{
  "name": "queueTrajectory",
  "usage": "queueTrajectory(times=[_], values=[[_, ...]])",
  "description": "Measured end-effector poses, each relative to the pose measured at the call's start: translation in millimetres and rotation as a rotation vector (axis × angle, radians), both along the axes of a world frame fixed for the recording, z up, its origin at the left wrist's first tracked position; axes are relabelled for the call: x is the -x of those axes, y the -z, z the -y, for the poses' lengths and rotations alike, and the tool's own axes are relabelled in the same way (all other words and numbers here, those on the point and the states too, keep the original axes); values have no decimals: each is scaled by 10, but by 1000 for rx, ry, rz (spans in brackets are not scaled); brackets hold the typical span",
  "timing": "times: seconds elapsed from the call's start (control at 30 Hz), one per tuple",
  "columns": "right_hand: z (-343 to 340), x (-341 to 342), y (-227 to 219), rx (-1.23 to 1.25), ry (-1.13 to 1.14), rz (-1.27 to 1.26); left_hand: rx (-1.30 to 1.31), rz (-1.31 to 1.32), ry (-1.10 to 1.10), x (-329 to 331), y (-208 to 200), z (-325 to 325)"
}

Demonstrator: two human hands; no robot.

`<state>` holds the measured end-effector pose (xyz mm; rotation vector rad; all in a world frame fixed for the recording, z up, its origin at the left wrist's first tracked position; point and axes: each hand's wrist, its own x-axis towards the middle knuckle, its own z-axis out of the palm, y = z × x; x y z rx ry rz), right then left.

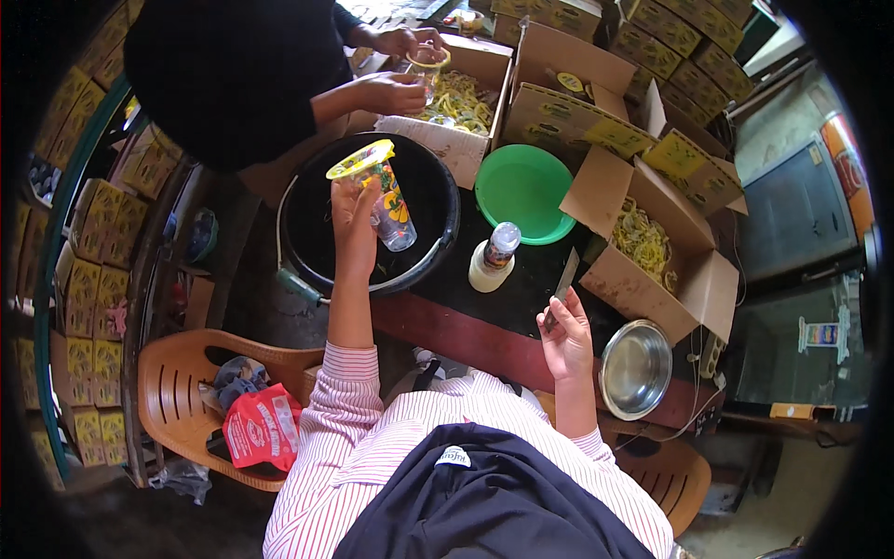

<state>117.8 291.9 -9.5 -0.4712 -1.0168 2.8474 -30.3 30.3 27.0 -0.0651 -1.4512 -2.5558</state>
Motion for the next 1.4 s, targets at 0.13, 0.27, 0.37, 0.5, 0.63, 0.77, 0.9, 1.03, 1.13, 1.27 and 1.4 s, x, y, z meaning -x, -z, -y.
queueTrajectory(times=[0.13,0.27,0.37,0.5,0.63,0.77,0.9,1.03,1.13,1.27,1.4], values=[[99,-55,30,-29,72,17,37,-60,20,-34,-64,-55],[212,-130,3,-115,155,13,168,-169,18,-164,-155,-108],[95,-152,-41,-323,260,-85,310,-257,144,-362,-275,-249],[-79,-13,-538,-634,365,-211,366,-295,278,-667,-375,-553],[-244,63,-979,-1278,467,-483,532,-380,279,-863,-319,-806],[-474,75,-1199,-1723,589,-735,716,-504,220,-999,-373,-1123],[-662,47,-1284,-1885,532,-857,762,-488,193,-1111,-367,-1316],[-763,-11,-1209,-1729,492,-773,822,-501,108,-1217,-396,-1442],[-768,-45,-1134,-1517,456,-699,714,-393,198,-1247,-302,-1504],[-650,-75,-957,-1274,409,-607,645,-388,97,-1274,-173,-1621],[-515,-82,-867,-1212,478,-600,533,-289,109,-1278,-234,-1710]])
